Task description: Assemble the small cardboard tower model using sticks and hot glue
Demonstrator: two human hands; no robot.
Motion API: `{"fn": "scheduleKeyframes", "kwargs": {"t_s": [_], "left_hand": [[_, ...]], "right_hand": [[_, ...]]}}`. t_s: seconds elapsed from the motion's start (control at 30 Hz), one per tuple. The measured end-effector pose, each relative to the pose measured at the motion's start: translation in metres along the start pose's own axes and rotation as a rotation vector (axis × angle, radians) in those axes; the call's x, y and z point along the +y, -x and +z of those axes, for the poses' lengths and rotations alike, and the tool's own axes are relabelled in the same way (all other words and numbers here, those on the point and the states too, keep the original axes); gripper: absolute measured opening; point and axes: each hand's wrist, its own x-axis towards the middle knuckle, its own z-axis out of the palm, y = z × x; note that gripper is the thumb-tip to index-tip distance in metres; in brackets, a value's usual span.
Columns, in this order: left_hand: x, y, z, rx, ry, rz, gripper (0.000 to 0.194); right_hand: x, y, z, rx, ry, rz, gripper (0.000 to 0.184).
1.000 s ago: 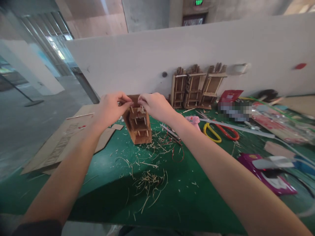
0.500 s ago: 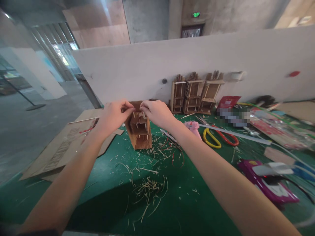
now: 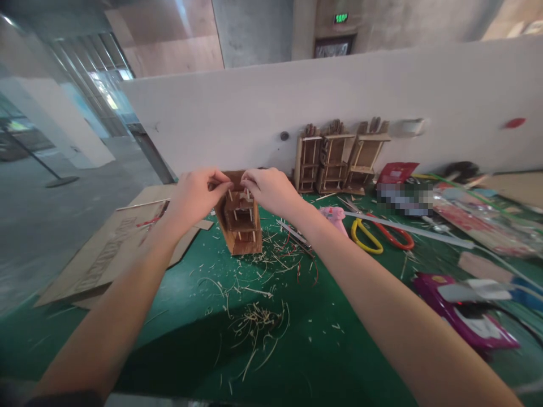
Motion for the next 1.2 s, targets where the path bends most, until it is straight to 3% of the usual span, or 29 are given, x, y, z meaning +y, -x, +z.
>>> {"fn": "scheduleKeyframes", "kwargs": {"t_s": [1.2], "left_hand": [[0.0021,0.0022,0.0019,0.017,-0.027,-0.005,0.009]], "right_hand": [[0.0013,-0.0036,-0.0006,-0.01,0.033,-0.04,0.027]]}}
